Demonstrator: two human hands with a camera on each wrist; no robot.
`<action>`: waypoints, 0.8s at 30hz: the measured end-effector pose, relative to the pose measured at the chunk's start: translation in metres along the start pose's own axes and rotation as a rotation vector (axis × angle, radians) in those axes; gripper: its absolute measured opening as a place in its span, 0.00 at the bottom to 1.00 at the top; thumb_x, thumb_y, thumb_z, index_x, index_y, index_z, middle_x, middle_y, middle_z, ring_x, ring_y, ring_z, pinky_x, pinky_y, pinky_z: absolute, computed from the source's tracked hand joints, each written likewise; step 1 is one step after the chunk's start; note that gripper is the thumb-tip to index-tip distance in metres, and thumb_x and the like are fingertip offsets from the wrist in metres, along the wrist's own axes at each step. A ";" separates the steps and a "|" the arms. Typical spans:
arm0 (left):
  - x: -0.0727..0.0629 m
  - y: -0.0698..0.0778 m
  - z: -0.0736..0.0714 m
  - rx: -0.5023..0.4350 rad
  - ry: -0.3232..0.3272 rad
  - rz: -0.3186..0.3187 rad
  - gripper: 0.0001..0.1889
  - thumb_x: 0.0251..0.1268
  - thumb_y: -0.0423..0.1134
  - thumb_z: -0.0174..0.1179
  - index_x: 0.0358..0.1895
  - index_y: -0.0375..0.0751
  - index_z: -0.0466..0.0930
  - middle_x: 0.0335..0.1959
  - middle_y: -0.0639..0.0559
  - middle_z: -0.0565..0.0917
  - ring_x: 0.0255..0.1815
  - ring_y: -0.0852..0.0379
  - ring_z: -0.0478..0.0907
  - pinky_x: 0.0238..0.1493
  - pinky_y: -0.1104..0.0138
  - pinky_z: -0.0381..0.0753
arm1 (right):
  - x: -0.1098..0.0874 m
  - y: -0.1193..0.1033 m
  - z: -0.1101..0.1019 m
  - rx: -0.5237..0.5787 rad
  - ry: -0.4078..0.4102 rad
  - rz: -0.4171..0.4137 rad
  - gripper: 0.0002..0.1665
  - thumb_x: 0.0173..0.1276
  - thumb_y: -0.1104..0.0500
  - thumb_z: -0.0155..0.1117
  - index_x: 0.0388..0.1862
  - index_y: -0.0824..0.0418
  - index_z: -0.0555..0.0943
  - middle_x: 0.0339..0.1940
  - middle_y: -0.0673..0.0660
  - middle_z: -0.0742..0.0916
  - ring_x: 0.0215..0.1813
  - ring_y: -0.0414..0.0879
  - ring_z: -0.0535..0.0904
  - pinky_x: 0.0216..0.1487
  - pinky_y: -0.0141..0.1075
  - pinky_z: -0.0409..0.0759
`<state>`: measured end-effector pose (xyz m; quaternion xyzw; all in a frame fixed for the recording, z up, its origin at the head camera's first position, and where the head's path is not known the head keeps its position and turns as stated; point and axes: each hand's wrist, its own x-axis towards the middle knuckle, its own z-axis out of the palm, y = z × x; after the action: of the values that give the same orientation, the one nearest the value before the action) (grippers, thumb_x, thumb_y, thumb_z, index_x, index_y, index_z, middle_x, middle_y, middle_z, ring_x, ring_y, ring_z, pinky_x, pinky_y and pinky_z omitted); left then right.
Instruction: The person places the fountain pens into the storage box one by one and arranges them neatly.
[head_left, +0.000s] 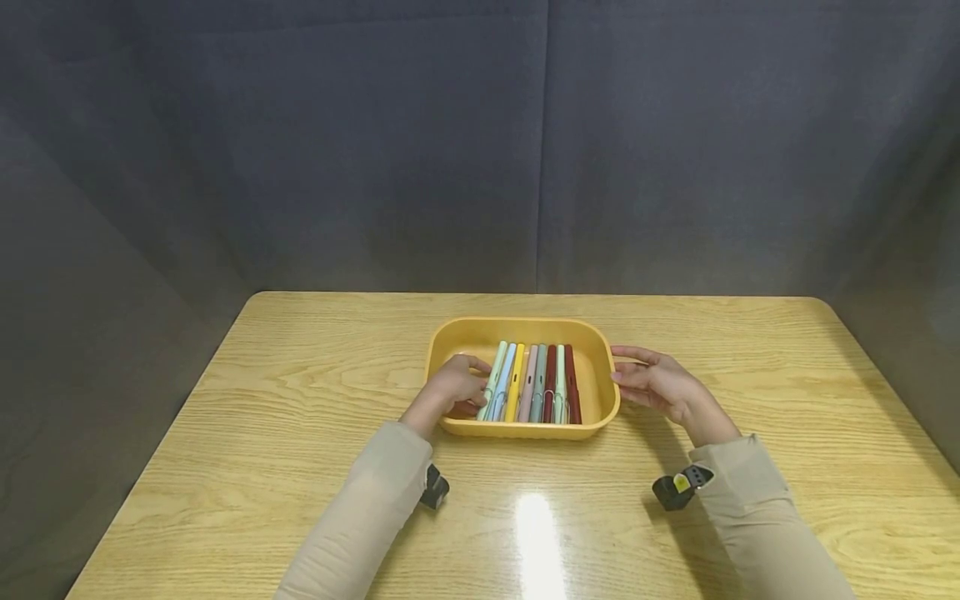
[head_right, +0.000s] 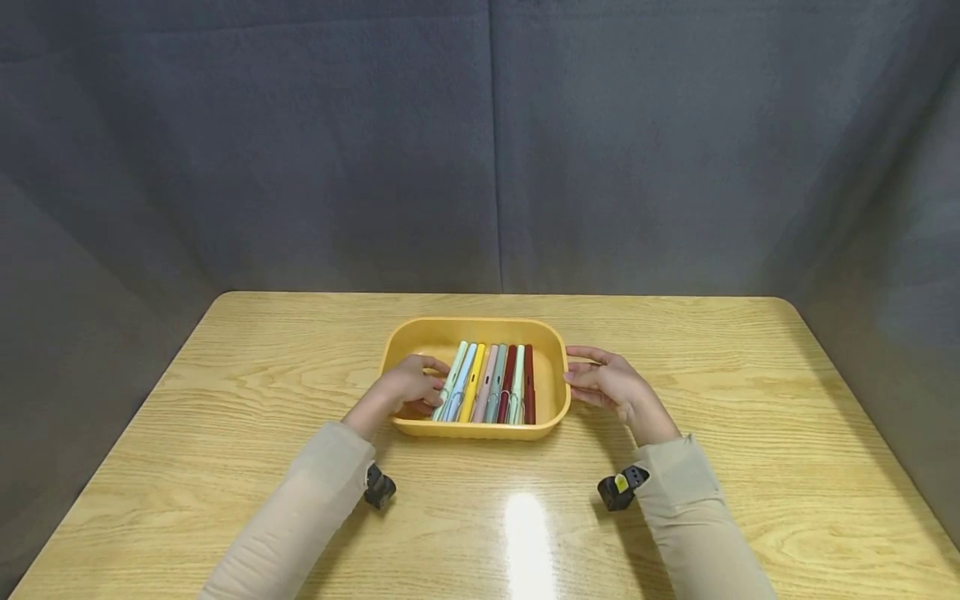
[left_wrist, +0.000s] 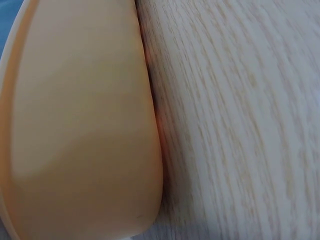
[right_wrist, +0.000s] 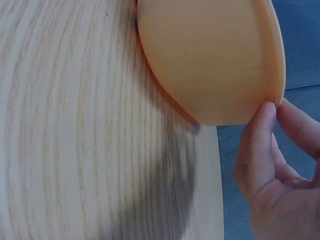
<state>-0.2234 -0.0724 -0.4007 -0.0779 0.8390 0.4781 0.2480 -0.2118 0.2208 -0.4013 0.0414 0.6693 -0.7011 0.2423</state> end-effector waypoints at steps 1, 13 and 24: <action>0.000 0.000 0.000 0.000 0.000 0.000 0.27 0.55 0.17 0.58 0.61 0.33 0.71 0.55 0.38 0.79 0.30 0.56 0.79 0.33 0.68 0.87 | 0.000 0.000 0.000 0.005 -0.001 0.001 0.29 0.67 0.69 0.57 0.66 0.62 0.65 0.32 0.42 0.85 0.35 0.33 0.83 0.40 0.24 0.84; 0.002 -0.001 -0.001 -0.033 -0.001 0.009 0.30 0.51 0.14 0.55 0.62 0.32 0.71 0.55 0.37 0.79 0.30 0.57 0.78 0.33 0.70 0.86 | 0.001 0.002 -0.001 0.012 0.000 -0.005 0.24 0.67 0.69 0.57 0.61 0.58 0.69 0.33 0.42 0.85 0.36 0.33 0.82 0.40 0.24 0.84; 0.001 -0.001 -0.002 -0.061 0.007 0.018 0.30 0.51 0.15 0.56 0.62 0.32 0.71 0.55 0.37 0.78 0.34 0.55 0.78 0.33 0.71 0.86 | -0.001 0.001 0.001 0.040 -0.004 -0.006 0.22 0.67 0.70 0.56 0.58 0.56 0.70 0.31 0.43 0.86 0.35 0.33 0.82 0.40 0.24 0.84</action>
<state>-0.2247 -0.0746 -0.4008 -0.0797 0.8255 0.5055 0.2382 -0.2106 0.2200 -0.4017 0.0429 0.6549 -0.7151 0.2407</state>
